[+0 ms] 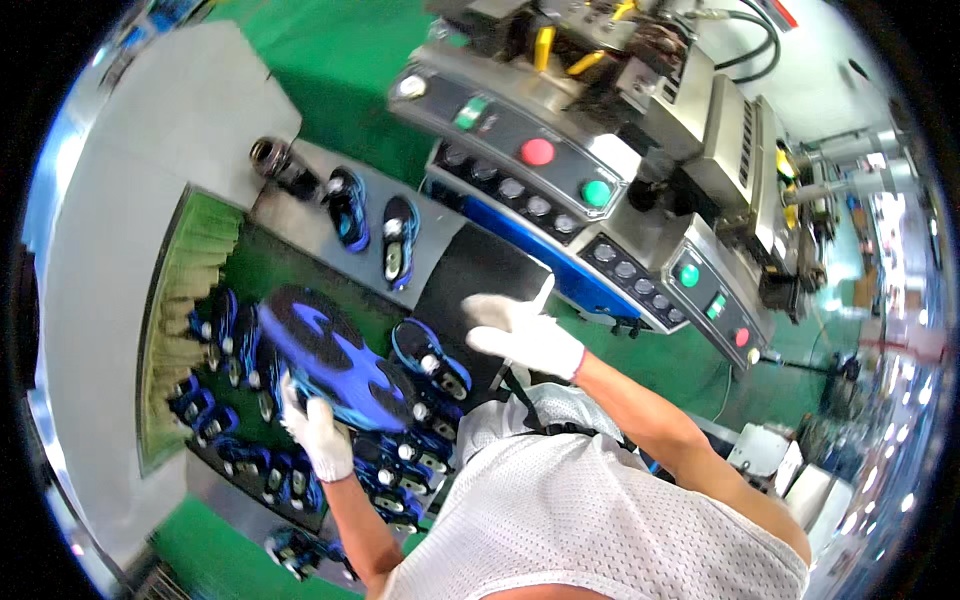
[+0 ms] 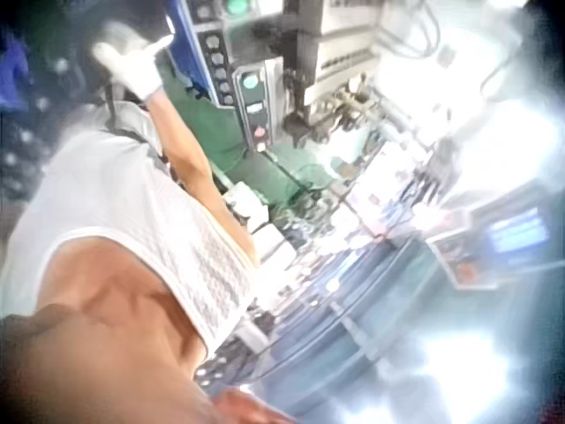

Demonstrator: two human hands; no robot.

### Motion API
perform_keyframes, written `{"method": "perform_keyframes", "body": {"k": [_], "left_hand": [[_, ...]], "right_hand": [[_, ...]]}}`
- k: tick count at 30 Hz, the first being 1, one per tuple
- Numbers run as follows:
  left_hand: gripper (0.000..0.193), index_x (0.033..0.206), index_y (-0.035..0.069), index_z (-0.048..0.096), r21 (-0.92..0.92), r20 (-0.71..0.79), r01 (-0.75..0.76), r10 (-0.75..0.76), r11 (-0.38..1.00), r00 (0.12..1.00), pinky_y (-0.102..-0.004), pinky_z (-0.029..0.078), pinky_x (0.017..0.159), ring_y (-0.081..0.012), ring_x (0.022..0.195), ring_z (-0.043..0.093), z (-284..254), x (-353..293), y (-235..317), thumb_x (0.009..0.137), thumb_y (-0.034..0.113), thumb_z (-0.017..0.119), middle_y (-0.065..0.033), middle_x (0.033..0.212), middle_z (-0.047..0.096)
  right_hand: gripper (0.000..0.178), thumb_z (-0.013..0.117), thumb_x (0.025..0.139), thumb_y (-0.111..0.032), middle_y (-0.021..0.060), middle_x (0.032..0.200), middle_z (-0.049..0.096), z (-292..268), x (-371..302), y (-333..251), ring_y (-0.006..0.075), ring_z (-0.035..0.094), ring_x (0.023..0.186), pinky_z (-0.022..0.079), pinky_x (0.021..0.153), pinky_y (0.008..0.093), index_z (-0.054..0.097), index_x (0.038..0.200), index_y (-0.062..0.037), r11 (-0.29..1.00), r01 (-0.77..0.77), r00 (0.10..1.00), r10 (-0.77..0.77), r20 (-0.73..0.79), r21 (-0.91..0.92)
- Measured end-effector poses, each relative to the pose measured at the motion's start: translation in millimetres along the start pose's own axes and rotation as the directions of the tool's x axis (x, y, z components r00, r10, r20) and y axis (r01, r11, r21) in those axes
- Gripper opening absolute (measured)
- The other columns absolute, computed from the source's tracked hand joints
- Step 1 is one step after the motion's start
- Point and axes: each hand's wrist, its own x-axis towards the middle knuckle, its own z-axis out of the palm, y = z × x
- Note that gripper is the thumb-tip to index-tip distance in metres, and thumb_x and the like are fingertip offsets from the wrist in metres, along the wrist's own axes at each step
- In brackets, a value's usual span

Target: The person, wearing white gloves, places shoe components into a lasting machine, operates buttons to cycle the machine, and places processed shoe uppers onto a conveyor belt.

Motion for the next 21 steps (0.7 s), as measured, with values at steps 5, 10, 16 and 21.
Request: {"method": "perform_keyframes", "body": {"k": [5, 10, 16, 21], "left_hand": [[0.092, 0.151, -0.004, 0.046, -0.301, 0.392, -0.005, 0.129, 0.954, 0.911, -0.0461, 0.048, 0.113, -0.0286, 0.130, 0.058, 121.0, 10.2, -7.1, 0.096, 0.068, 0.062, -0.0181, 0.143, 0.059], [0.096, 0.135, -0.009, 0.054, -0.180, 0.475, -0.219, 0.280, 0.959, 0.834, -0.0465, 0.053, 0.105, -0.0307, 0.113, 0.066, 275.6, -16.2, 13.1, 0.096, 0.078, 0.050, -0.0199, 0.124, 0.065], [0.090, 0.150, -0.010, 0.041, -0.258, 0.695, -0.125, 0.273, 0.958, 0.665, -0.0457, 0.049, 0.109, -0.0308, 0.121, 0.064, 387.4, -24.0, 24.5, 0.101, 0.065, 0.055, -0.0224, 0.133, 0.063], [0.066, 0.156, -0.008, 0.034, -0.083, 0.638, -0.687, 0.568, 0.722, 0.520, -0.0528, 0.042, 0.119, -0.0362, 0.140, 0.053, 465.6, -19.5, 88.8, 0.105, 0.023, 0.063, -0.0255, 0.147, 0.055]], "right_hand": [[0.057, 0.078, 0.096, -0.036, 0.0044, 0.118, 0.072, -1.3, -4.1, 7.7, 0.0140, 0.069, 0.107, 0.058, 0.094, 0.0365, 0.061, 0.138, -0.0021, 0.595, -0.105, 0.948, -0.182, 0.261, 0.797], [0.049, 0.080, 0.094, -0.033, -0.0038, 0.111, 0.070, -78.6, -38.6, 11.3, 0.0052, 0.063, 0.096, 0.055, 0.080, 0.0260, 0.065, 0.131, -0.0056, 0.610, 0.120, 0.969, -0.243, 0.040, 0.784], [0.041, 0.086, 0.084, -0.034, -0.0017, 0.088, 0.060, -192.0, -86.5, 5.8, 0.0056, 0.050, 0.076, 0.042, 0.064, 0.0253, 0.068, 0.102, -0.0024, 0.762, 0.246, 0.966, -0.245, -0.086, 0.599], [0.042, 0.087, 0.080, -0.016, 0.0029, 0.093, 0.070, -253.1, -136.5, 10.7, 0.0100, 0.063, 0.080, 0.049, 0.067, 0.0274, 0.068, 0.114, -0.0001, 0.575, 0.448, 0.894, -0.294, -0.338, 0.685]]}}
